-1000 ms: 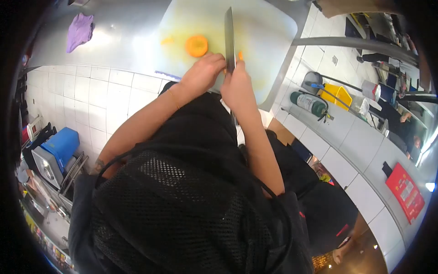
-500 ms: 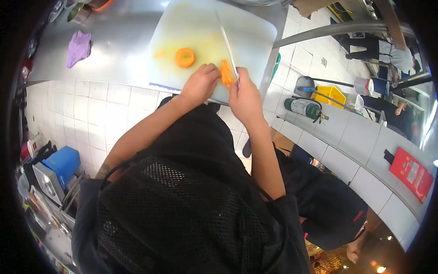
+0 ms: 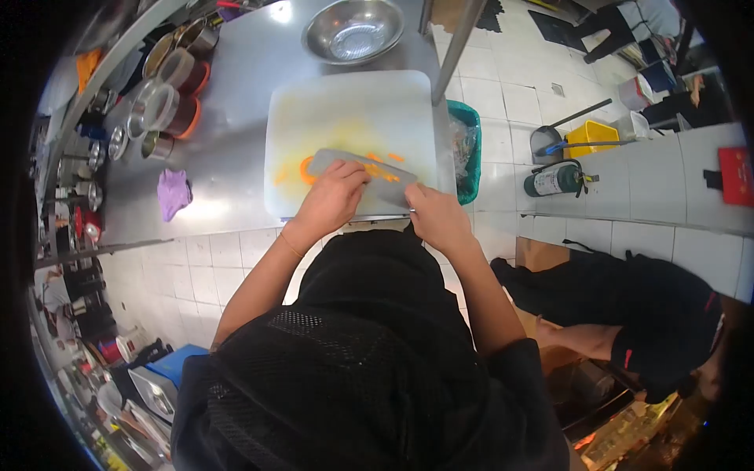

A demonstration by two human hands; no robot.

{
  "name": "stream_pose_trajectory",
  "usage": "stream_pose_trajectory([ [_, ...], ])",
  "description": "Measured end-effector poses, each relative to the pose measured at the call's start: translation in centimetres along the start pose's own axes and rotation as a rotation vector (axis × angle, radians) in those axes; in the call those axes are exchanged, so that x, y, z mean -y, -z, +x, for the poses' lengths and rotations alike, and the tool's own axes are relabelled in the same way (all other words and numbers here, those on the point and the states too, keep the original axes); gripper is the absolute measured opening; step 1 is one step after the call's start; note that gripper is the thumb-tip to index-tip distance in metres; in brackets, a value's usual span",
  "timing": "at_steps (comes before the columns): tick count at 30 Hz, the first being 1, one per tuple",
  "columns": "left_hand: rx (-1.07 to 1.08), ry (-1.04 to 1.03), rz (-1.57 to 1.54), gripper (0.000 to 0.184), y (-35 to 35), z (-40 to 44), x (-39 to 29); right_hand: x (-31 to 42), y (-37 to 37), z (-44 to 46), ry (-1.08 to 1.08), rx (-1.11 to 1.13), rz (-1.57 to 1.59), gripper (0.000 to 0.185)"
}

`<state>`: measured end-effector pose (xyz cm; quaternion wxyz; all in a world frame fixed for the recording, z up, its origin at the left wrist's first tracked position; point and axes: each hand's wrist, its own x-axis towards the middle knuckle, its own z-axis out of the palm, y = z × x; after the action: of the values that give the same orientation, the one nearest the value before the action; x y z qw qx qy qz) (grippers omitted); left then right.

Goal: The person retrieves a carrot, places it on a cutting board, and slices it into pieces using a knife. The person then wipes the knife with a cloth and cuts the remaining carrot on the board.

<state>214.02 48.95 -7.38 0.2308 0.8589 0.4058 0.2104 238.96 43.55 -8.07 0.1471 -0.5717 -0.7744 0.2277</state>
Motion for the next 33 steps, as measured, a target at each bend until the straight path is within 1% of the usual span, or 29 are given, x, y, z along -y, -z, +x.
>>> stream_pose_trajectory([
  [1,0.007,-0.020,0.007,0.019,-0.3,0.5,0.1,-0.1,0.3,-0.3,0.008,0.059,-0.027,0.026],
  [2,0.024,-0.054,-0.058,0.021,-0.7,0.9,0.1,-0.2,0.4,-0.3,-0.005,0.041,-0.024,0.026],
  [3,0.044,-0.089,-0.123,0.023,-1.2,1.2,0.2,-0.2,0.4,-0.2,0.041,0.039,-0.008,0.026],
  [4,0.058,-0.111,-0.119,0.023,-1.8,1.5,0.6,-0.3,0.5,0.0,0.087,0.036,0.008,0.026],
  [5,0.059,-0.085,-0.138,0.025,-2.5,2.0,1.4,-0.5,0.3,0.2,0.071,0.016,0.010,0.026],
  [6,0.059,-0.059,-0.156,0.026,-3.1,2.4,2.1,-0.9,-0.2,0.7,0.106,0.035,0.007,0.026],
  [7,0.065,-0.080,-0.152,0.026,-3.6,2.9,3.0,-1.1,-0.5,1.0,0.144,0.057,0.002,0.026],
  [9,0.004,0.050,-0.274,0.028,-3.5,3.9,3.2,-1.1,-0.5,0.9,0.145,0.045,-0.007,0.025],
  [10,0.003,0.041,-0.277,0.028,-3.5,3.8,3.2,-1.1,-0.4,0.8,0.156,0.049,-0.013,0.025],
  [12,-0.057,0.022,-0.232,0.029,-1.3,3.3,0.1,-0.9,0.0,0.4,0.145,0.038,-0.014,0.024],
  [13,-0.067,0.024,-0.238,0.029,-1.2,3.0,-0.4,-0.8,0.1,0.2,0.141,0.033,-0.010,0.023],
  [14,-0.146,-0.039,-0.239,0.029,-1.1,2.7,-0.8,-0.8,0.1,-0.1,0.149,0.039,-0.021,0.023],
  [15,-0.229,-0.104,-0.238,0.030,-0.8,2.6,-1.2,-1.0,-0.1,-0.5,0.131,0.027,0.044,0.024],
  [16,-0.249,-0.101,-0.242,0.030,-0.1,2.4,-1.6,-1.1,-0.1,-0.8,0.114,0.017,0.106,0.025],
  [17,-0.433,-0.073,-0.276,0.028,0.8,2.1,-2.0,-1.2,0.1,-1.3,0.125,0.027,0.089,0.025],
  [18,-0.619,-0.040,-0.310,0.025,1.6,1.8,-2.3,-1.1,0.2,-2.0,0.099,-0.068,0.174,0.026],
  [19,-0.645,-0.027,-0.317,0.025,2.4,1.5,-2.2,-1.3,0.6,-2.3,0.076,-0.157,0.260,0.028],
  [20,-0.692,0.010,-0.359,0.023,3.2,1.1,-2.0,-1.8,1.4,-2.5,0.093,-0.133,0.243,0.028],
  [22,-0.765,0.067,-0.402,0.022,3.3,-0.2,-1.0,-3.3,3.3,-3.0,-0.015,-0.224,0.097,0.034],
  [23,-0.731,0.113,-0.416,0.021,2.4,-0.9,0.1,-3.9,4.2,-3.1,0.001,-0.209,0.086,0.034],
  [24,-0.693,0.151,-0.431,0.021,1.6,-1.3,1.1,-4.3,5.2,-3.2,-0.037,-0.138,-0.001,0.034],
  [25,-0.703,0.151,-0.436,0.021,0.8,-1.8,1.8,-4.3,5.7,-3.3,-0.082,-0.075,-0.087,0.033],
  [27,-0.585,0.258,-0.491,0.024,-1.1,-3.1,2.5,-3.9,4.8,-4.0,-0.066,-0.050,-0.108,0.033],
  [28,-0.591,0.257,-0.505,0.024,-2.1,-3.4,3.0,-4.0,4.2,-4.4,-0.048,-0.024,-0.121,0.032],
  [29,-0.528,0.258,-0.459,0.029,-3.1,-3.5,3.3,-3.9,3.6,-4.6,-0.048,-0.014,-0.138,0.032],
  [30,-0.467,0.264,-0.414,0.035,-4.2,-3.7,3.5,-3.6,2.7,-4.7,0.021,-0.068,-0.074,0.030],
  [31,-0.480,0.277,-0.432,0.035,-5.3,-3.6,3.7,-3.5,1.9,-5.0,0.092,-0.118,-0.007,0.028],
  [32,-0.453,0.263,-0.359,0.044,-6.3,-3.1,3.8,-3.6,1.1,-5.6,0.096,-0.099,-0.020,0.028],
  [33,-0.423,0.245,-0.283,0.055,-7.1,-2.4,4.0,-3.9,0.1,-6.2,-0.219,-0.060,0.317,0.022],
])
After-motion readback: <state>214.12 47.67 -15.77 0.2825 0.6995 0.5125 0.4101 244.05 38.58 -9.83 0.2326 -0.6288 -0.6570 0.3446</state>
